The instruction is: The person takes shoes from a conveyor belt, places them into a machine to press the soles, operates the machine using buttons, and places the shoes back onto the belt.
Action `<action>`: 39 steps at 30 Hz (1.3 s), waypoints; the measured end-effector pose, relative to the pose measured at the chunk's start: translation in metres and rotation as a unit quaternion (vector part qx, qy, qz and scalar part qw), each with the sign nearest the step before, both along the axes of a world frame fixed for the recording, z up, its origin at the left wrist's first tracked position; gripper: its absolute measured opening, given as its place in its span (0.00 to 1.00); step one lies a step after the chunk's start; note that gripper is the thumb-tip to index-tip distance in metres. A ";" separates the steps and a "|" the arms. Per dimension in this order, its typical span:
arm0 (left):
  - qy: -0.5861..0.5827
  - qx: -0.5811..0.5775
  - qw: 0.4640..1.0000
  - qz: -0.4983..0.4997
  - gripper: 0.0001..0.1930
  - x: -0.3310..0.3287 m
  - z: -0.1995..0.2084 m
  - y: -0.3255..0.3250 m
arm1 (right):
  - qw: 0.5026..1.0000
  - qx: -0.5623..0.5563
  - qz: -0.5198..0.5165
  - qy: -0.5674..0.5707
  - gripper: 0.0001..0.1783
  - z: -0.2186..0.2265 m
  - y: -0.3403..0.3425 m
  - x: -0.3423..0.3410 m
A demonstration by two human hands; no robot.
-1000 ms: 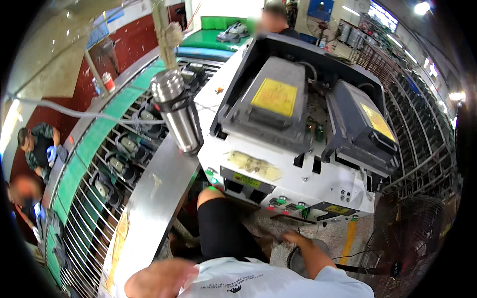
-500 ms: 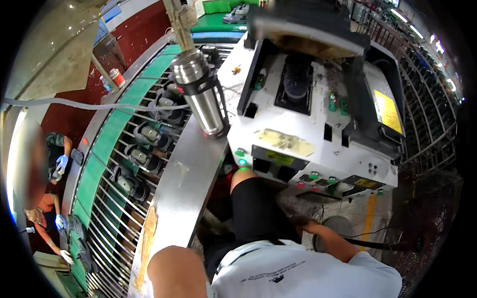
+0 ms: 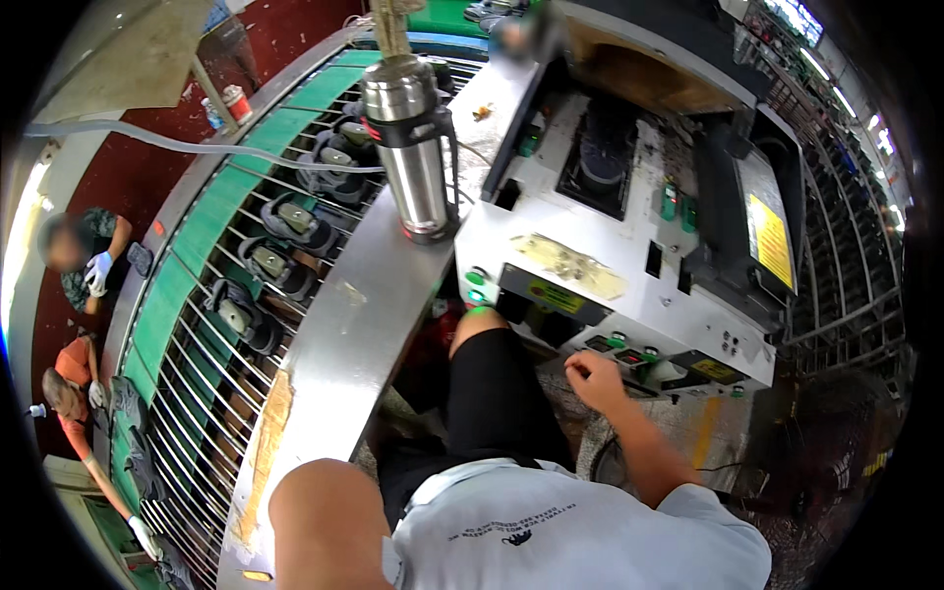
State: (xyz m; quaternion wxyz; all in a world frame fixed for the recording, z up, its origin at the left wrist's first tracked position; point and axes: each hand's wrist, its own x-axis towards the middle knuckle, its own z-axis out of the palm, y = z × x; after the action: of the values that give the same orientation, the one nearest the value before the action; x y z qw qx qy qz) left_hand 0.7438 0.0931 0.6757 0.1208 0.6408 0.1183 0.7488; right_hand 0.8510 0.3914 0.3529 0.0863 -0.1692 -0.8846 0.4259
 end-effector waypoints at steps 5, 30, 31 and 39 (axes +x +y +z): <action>-0.011 0.006 1.000 -0.003 0.09 -0.019 -0.004 -0.009 | 0.957 0.129 -0.037 0.257 0.03 0.060 0.029 -0.092; -0.465 -0.388 0.596 0.528 0.13 -0.096 -0.243 -0.104 | 0.870 0.228 -0.399 -0.181 0.55 0.166 0.196 -0.341; -0.466 -0.411 0.522 0.585 0.13 -0.085 -0.286 -0.124 | 0.871 0.230 -0.405 -0.158 0.55 0.165 0.192 -0.336; -0.264 -0.513 0.256 0.775 0.15 0.010 -0.419 -0.183 | 0.844 0.287 -0.416 0.178 0.55 0.138 0.152 -0.275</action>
State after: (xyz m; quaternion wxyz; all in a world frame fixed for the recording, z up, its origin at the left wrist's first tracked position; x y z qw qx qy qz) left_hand 0.7539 -0.0900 0.2570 -0.1896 -0.1872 0.8795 0.3943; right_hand 0.5757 0.5432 0.4912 0.4558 -0.4106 -0.7833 0.1002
